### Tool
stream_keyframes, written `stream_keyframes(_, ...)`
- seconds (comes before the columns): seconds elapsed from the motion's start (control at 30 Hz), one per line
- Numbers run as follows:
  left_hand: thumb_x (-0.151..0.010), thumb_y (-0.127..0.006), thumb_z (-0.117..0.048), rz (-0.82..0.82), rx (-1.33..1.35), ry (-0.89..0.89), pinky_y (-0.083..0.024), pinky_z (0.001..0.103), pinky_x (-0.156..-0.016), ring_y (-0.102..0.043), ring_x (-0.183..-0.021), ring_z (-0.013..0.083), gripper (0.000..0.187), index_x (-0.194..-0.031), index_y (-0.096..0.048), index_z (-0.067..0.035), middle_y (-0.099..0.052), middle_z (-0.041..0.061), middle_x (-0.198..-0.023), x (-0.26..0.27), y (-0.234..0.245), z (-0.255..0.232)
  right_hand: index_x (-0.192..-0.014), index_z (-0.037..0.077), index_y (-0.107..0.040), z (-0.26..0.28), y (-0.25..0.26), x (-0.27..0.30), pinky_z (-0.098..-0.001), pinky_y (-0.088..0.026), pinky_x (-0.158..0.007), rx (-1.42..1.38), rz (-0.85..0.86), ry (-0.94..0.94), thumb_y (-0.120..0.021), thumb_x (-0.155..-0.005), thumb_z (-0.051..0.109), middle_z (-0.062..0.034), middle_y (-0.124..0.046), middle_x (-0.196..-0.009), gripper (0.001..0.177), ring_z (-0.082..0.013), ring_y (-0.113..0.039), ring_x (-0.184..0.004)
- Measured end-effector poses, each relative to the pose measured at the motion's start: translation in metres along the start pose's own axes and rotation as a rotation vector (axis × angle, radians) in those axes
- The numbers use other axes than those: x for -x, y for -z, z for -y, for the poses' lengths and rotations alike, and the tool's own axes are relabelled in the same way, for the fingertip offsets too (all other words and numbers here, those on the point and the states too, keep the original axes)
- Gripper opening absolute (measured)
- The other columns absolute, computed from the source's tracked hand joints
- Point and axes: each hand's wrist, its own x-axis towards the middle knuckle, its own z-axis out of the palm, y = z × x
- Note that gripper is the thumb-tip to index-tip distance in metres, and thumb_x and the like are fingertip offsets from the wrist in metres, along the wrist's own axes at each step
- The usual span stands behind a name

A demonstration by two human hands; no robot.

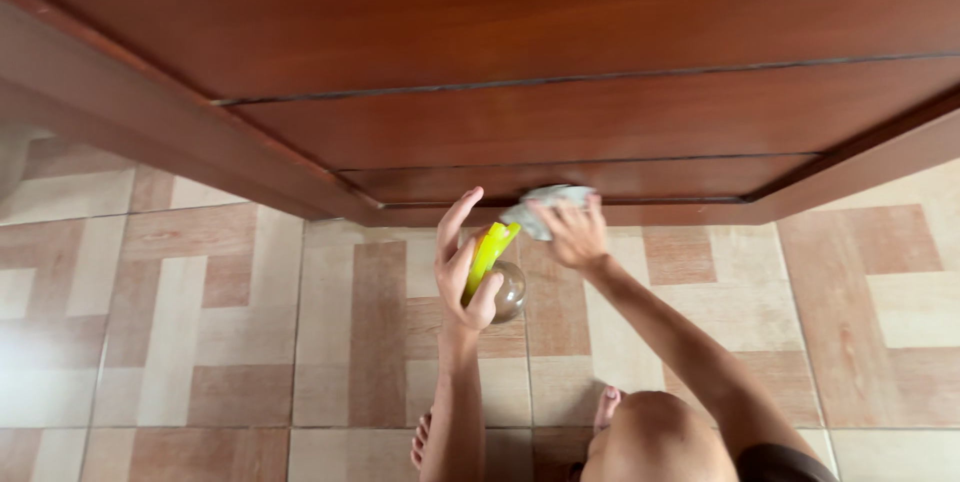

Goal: The person sprays liquid from a bottle onto a wooden door and wipes the surface and the handle with a cloth.

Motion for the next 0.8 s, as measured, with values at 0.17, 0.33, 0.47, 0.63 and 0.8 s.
stream_keyframes(0.17, -0.077, -0.057, -0.017, 0.000, -0.070, 0.077, -0.045, 0.050, -0.118, -0.053, -0.141, 0.0416, 0.038, -0.105, -0.068, 0.008, -0.054, 0.024, -0.148, 0.007, 0.031, 0.002, -0.154, 0.000, -0.038, 0.008, 0.008, -0.033, -0.0805, -0.020, -0.102, -0.156, -0.294, -0.175, -0.069, -0.093, 0.047, -0.0454, -0.045, -0.133, 0.082, -0.0641, -0.038, -0.125)
stream_keyframes(0.33, -0.075, -0.057, -0.017, -0.034, -0.169, 0.074, -0.044, 0.052, -0.118, -0.053, -0.140, 0.0419, 0.040, -0.104, -0.068, 0.008, -0.056, 0.024, -0.146, 0.013, 0.064, 0.013, -0.151, 0.010, -0.045, 0.058, 0.039, -0.108, -0.0767, -0.023, -0.099, -0.186, -0.258, -0.137, -0.071, -0.090, 0.051, -0.0433, -0.045, -0.125, 0.079, -0.0619, -0.040, -0.116)
stream_keyframes(0.47, -0.072, -0.054, -0.013, -0.111, -0.192, 0.090, -0.044, 0.052, -0.120, -0.054, -0.140, 0.0421, 0.042, -0.106, -0.067, 0.008, -0.057, 0.023, -0.146, 0.018, 0.088, 0.027, -0.149, 0.016, -0.051, 0.101, 0.063, -0.164, -0.0783, -0.025, -0.096, -0.049, -0.288, 0.013, -0.072, -0.084, 0.052, -0.0318, -0.052, -0.119, 0.077, -0.0472, -0.048, -0.111)
stream_keyframes(0.63, -0.071, -0.052, -0.011, -0.170, -0.231, 0.129, -0.041, 0.054, -0.122, -0.052, -0.142, 0.0423, 0.044, -0.108, -0.067, 0.008, -0.056, 0.024, -0.146, 0.024, 0.120, 0.034, -0.153, 0.021, -0.051, 0.158, 0.077, -0.224, -0.0517, -0.039, -0.098, -0.073, -0.256, 0.276, -0.066, -0.092, 0.037, -0.0106, -0.061, -0.130, 0.065, -0.0272, -0.056, -0.100)
stream_keyframes(0.8, -0.068, -0.051, -0.010, -0.206, -0.319, 0.152, -0.043, 0.052, -0.117, -0.054, -0.139, 0.0407, 0.045, -0.107, -0.068, 0.006, -0.056, 0.023, -0.145, 0.028, 0.144, 0.033, -0.156, 0.020, -0.044, 0.202, 0.061, -0.250, -0.0428, -0.041, -0.099, -0.021, -0.172, 0.398, -0.060, -0.096, 0.028, -0.0108, -0.060, -0.136, 0.063, -0.0246, -0.056, -0.104)
